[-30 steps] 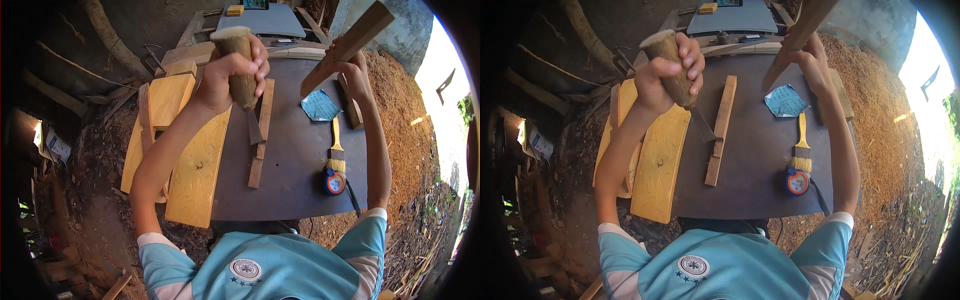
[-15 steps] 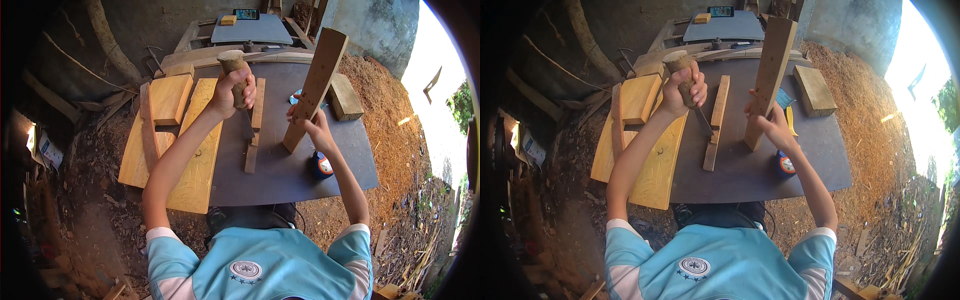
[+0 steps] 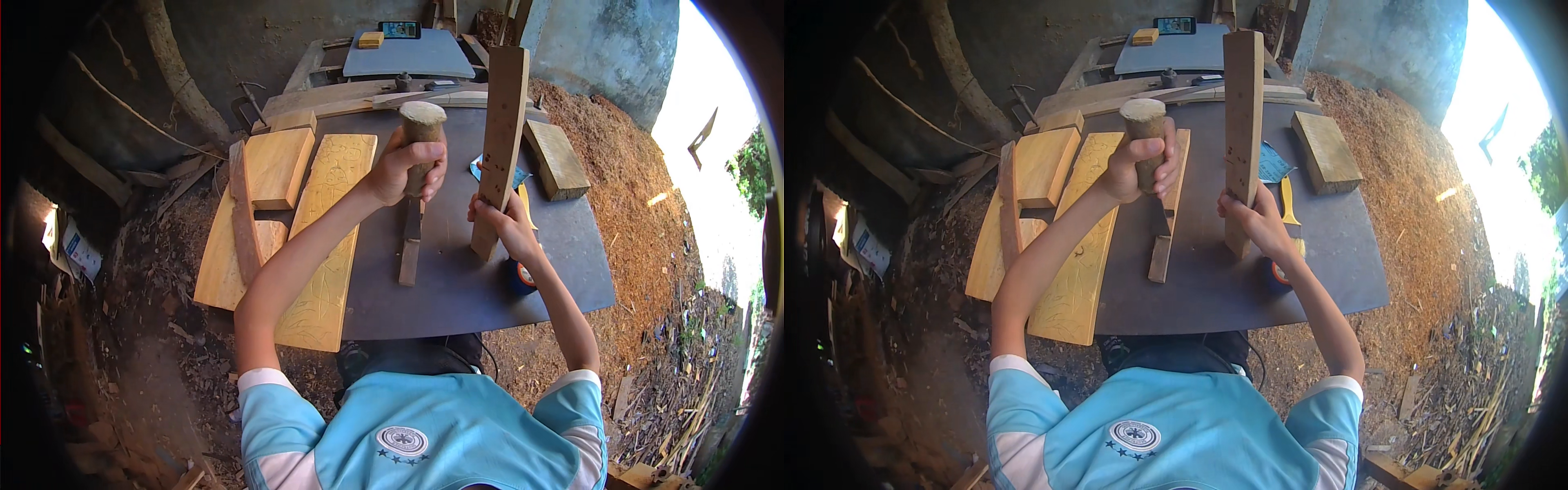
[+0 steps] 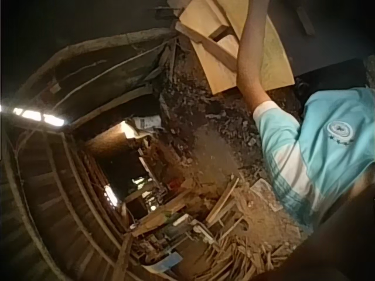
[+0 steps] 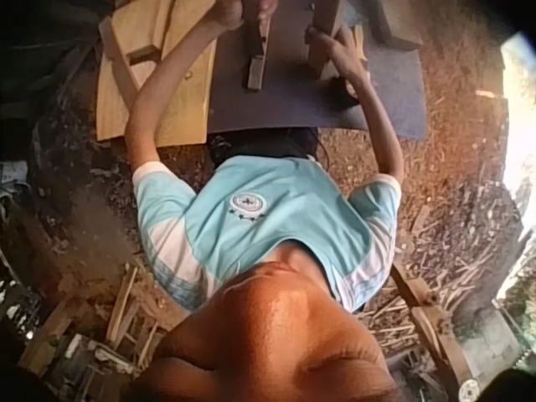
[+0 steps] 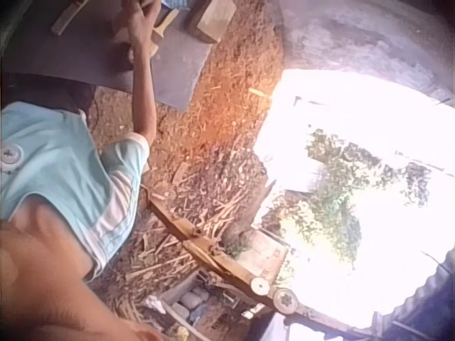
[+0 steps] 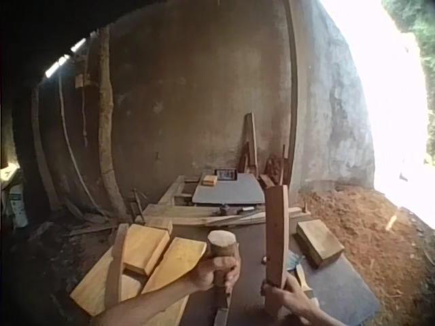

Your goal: The person cleans dust off a wood block with a brush, then measures the block with a tape measure, and carves a notch into it using a chisel and mallet.

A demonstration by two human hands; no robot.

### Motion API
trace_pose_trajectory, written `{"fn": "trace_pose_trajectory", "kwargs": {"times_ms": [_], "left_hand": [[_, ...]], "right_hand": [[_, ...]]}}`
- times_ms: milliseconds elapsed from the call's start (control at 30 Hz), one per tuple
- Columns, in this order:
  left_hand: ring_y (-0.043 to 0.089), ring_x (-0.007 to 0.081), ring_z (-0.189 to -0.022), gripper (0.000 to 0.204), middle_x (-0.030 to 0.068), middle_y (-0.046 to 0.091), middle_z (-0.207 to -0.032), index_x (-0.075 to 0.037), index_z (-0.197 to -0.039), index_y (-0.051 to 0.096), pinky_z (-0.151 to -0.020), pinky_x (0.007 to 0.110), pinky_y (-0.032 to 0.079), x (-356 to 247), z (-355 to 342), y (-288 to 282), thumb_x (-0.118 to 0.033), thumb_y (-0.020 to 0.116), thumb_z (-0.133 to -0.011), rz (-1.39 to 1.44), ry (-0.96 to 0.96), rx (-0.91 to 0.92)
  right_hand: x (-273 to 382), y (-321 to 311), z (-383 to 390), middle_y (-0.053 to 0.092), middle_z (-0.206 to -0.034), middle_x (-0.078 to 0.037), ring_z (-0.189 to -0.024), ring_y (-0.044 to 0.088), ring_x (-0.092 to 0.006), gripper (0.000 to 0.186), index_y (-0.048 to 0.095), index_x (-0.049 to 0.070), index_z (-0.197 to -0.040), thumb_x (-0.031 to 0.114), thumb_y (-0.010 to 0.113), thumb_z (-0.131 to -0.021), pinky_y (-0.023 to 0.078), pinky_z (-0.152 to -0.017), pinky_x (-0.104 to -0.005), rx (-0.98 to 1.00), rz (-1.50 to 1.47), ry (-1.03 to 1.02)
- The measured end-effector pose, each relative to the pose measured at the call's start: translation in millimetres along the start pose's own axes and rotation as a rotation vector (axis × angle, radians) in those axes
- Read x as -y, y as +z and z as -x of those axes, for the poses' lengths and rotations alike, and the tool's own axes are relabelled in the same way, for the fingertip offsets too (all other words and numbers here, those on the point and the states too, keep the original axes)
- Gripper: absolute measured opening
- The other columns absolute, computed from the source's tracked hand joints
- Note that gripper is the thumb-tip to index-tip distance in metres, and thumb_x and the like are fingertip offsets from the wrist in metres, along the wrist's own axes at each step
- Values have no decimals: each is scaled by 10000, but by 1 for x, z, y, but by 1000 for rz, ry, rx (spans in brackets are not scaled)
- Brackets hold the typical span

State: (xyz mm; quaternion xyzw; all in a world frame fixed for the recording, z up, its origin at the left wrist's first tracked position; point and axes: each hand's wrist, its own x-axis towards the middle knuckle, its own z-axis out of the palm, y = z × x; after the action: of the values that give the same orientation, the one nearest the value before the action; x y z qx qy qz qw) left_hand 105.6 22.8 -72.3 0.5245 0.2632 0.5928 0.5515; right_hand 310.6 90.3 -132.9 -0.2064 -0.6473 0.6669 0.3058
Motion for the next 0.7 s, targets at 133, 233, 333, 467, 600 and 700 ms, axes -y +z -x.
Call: {"fn": "trace_pose_trajectory", "kwargs": {"times_ms": [133, 233, 333, 467, 600, 700], "left_hand": [[476, 117, -400, 223, 39, 477, -535, -55, -736, 467, -359, 244, 398, 3, -4, 2, -236, 587, -785, 29, -6, 27], [473, 115, -396, 225, 36, 471, -529, -52, -726, 470, -354, 245, 396, 4, -2, 2, -232, 593, -782, 9, -3, 17], [468, 114, -388, 215, 32, 466, -524, -51, -712, 470, -349, 244, 393, 5, -3, 4, -208, 604, -773, -11, 9, -18], [468, 111, -381, 183, 28, 463, -518, -45, -698, 468, -343, 243, 390, 5, -5, 8, -143, 610, -759, -20, 17, -26], [466, 108, -374, 166, 27, 463, -503, -38, -687, 466, -341, 241, 383, 6, -2, 5, -113, 595, -758, 0, 22, -1], [456, 108, -358, 163, 30, 458, -482, -29, -674, 464, -339, 240, 373, 7, -1, 5, -100, 588, -753, -4, 31, 19]], "right_hand": [[5, -2, 5, 547, -848, -44, -759, 542, -127, 438, 378, 48, -1265, 35, 514, -849, 456, -708, -285, -28, 88, -9], [34, 6, 12, 543, -844, -55, -753, 547, -132, 451, 361, 53, -1265, 22, 513, -841, 460, -676, -282, -73, 100, -27], [71, 14, 26, 551, -867, -76, -759, 571, -145, 537, 307, 79, -1316, -10, 505, -825, 472, -651, -281, -117, 155, -113], [116, 10, 43, 571, -925, -124, -725, 608, -161, 725, 185, 122, -1418, -60, 499, -791, 497, -606, -284, -14, 378, -264], [170, 6, 52, 577, -937, -138, -652, 606, -157, 784, 157, 133, -1434, -76, 508, -765, 502, -562, -273, 183, 550, -123], [199, 14, 54, 591, -877, -121, -525, 547, -132, 636, 356, 94, -1354, -54, 517, -756, 459, -475, -244, 12, 403, -135]]}}
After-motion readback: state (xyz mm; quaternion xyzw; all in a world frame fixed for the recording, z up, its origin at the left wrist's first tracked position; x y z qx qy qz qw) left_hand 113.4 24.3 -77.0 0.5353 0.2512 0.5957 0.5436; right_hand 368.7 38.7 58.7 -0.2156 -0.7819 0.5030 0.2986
